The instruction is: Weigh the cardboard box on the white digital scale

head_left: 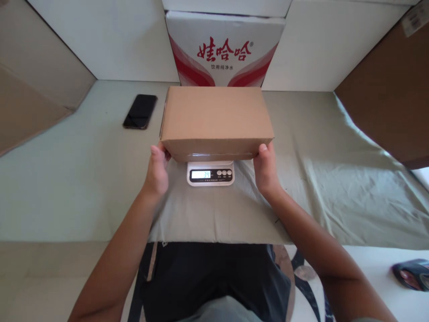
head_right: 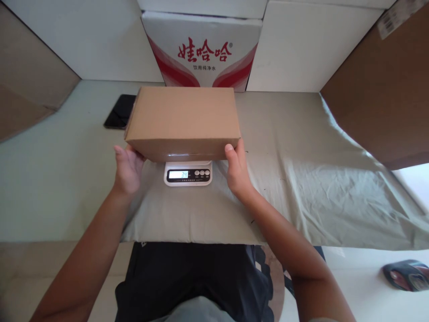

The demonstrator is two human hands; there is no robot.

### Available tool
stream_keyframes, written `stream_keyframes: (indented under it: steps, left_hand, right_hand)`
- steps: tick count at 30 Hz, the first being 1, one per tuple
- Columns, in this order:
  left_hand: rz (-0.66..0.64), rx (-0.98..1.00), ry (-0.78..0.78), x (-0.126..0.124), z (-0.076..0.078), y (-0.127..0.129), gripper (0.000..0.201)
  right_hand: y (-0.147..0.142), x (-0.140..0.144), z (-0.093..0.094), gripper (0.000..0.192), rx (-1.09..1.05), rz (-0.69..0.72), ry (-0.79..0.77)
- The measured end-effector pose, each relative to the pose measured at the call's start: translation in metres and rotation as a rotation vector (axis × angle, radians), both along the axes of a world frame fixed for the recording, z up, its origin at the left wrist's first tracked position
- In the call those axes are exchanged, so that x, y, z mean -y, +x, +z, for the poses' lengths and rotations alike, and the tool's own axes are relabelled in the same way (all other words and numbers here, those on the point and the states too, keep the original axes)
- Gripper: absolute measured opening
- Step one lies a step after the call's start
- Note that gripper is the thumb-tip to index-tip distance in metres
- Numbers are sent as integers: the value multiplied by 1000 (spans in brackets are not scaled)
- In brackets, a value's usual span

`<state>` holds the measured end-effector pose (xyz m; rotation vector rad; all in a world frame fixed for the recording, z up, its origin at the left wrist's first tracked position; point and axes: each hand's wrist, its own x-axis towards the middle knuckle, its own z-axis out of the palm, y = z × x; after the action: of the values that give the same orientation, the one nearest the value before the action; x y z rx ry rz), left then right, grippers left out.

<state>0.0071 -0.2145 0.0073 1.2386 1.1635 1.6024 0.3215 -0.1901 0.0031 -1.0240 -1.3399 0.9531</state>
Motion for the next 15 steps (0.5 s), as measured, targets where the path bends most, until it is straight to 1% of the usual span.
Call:
stream_keyframes:
  steps: [5, 7, 11, 15]
  left_hand:
    - [12, -19, 11, -2, -1, 0, 102]
    - [15, -35, -8, 0, 3, 1, 105]
    - [17, -63, -89, 6, 16, 6, 112]
    - [19, -74, -57, 7, 22, 7, 111]
  right_hand:
    - [-1, 0, -1, 94, -39, -4, -20]
    - [-2, 0, -1, 93, -69, -10, -22]
    - [-4, 1, 2, 86, -96, -3, 11]
    - [-3, -3, 5, 81, -85, 1, 68]
